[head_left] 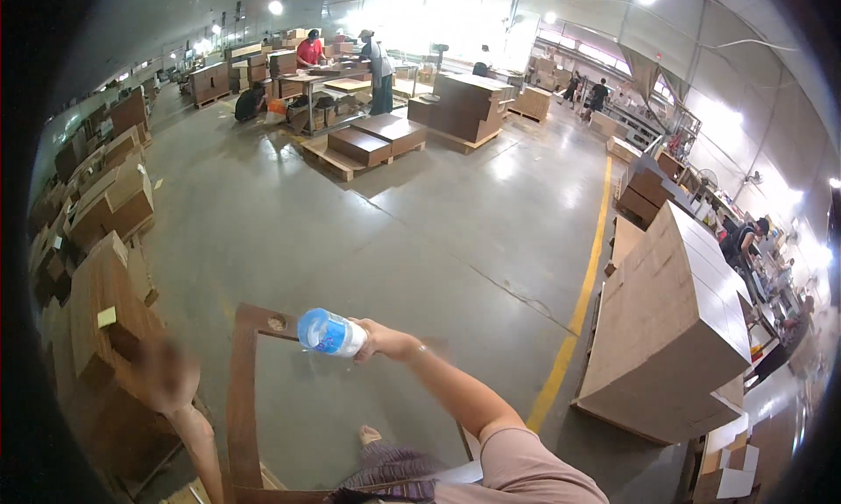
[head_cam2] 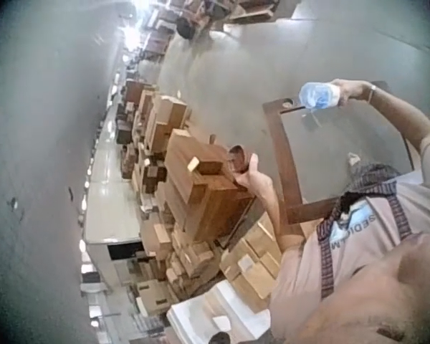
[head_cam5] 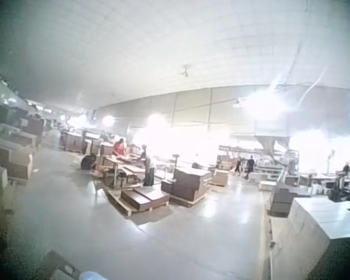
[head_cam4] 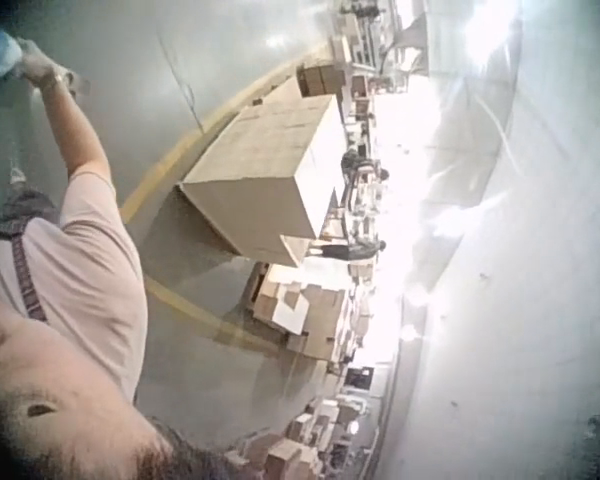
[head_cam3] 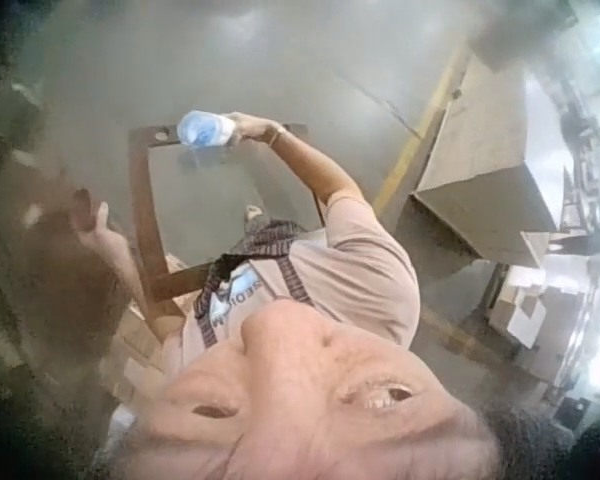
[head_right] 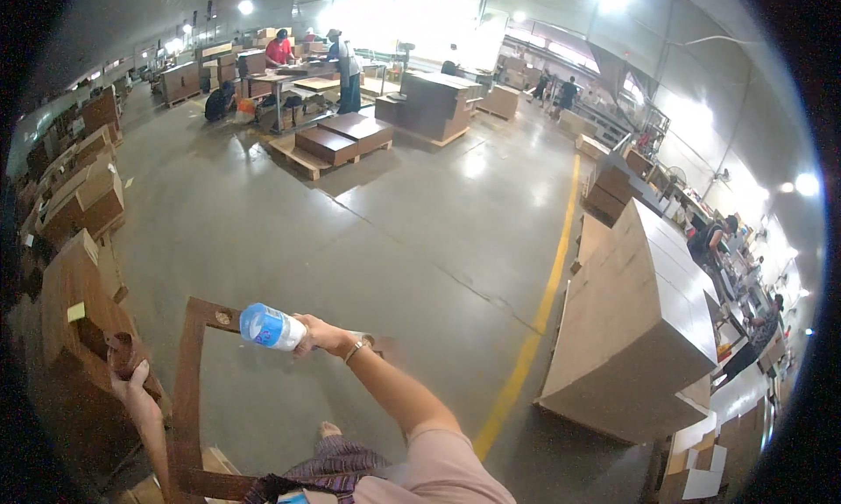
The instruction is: The person carries a wooden frame to a workbench, applies a liquid from a bottle to a cloth, and then uses the cloth to wipe and polish the surfaces of the frame.
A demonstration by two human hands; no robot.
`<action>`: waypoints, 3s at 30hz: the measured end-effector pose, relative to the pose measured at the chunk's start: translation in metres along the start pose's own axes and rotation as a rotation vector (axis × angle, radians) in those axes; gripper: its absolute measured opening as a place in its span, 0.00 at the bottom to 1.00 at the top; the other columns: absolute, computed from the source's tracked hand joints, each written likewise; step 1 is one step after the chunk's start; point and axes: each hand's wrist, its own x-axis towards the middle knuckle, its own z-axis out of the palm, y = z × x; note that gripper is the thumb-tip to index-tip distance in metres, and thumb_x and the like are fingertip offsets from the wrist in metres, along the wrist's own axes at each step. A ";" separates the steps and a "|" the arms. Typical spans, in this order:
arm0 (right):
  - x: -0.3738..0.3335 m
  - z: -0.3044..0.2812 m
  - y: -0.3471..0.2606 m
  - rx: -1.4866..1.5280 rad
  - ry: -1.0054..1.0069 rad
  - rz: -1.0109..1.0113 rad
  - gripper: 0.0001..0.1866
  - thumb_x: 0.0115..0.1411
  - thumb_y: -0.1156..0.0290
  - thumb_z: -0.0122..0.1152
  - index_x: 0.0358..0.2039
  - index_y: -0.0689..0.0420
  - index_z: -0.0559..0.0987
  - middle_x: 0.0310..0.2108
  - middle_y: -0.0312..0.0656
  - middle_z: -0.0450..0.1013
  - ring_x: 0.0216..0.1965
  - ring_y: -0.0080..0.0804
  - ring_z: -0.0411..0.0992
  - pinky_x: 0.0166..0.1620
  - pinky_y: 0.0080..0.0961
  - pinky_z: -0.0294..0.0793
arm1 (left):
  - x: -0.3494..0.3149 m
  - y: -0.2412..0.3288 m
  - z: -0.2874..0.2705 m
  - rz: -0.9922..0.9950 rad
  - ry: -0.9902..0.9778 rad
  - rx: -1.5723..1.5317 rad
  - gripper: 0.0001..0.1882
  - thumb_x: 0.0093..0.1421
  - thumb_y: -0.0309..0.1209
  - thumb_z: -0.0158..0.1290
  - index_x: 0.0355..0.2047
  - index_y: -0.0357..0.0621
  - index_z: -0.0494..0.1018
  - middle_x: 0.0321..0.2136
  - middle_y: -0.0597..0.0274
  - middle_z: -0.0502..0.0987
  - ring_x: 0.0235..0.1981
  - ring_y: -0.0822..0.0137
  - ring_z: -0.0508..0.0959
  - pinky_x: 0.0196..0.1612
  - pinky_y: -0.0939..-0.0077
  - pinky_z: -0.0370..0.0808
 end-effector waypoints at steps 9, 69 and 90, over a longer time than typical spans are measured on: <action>0.277 -0.090 -0.013 0.020 -0.083 0.038 0.34 0.33 0.79 0.69 0.46 0.59 0.70 0.33 0.31 0.70 0.34 0.20 0.69 0.38 0.20 0.70 | 0.264 -0.108 0.056 0.011 0.014 0.079 0.35 0.53 0.24 0.53 0.62 0.35 0.55 0.58 0.49 0.61 0.58 0.53 0.63 0.62 0.58 0.59; 2.230 -0.498 -0.035 -0.040 -0.125 0.203 0.21 0.33 0.82 0.67 0.33 0.59 0.75 0.28 0.30 0.69 0.27 0.18 0.66 0.33 0.19 0.68 | 2.084 -0.685 0.409 -0.031 0.001 -0.109 0.26 0.42 0.19 0.57 0.46 0.36 0.67 0.38 0.64 0.72 0.41 0.71 0.72 0.46 0.76 0.70; 2.911 -0.584 -0.040 -0.007 -0.012 0.150 0.19 0.38 0.79 0.61 0.35 0.62 0.76 0.30 0.29 0.70 0.31 0.17 0.66 0.36 0.18 0.68 | 2.771 -0.914 0.454 -0.050 -0.009 -0.093 0.26 0.43 0.19 0.58 0.46 0.35 0.68 0.39 0.63 0.73 0.40 0.70 0.73 0.46 0.73 0.71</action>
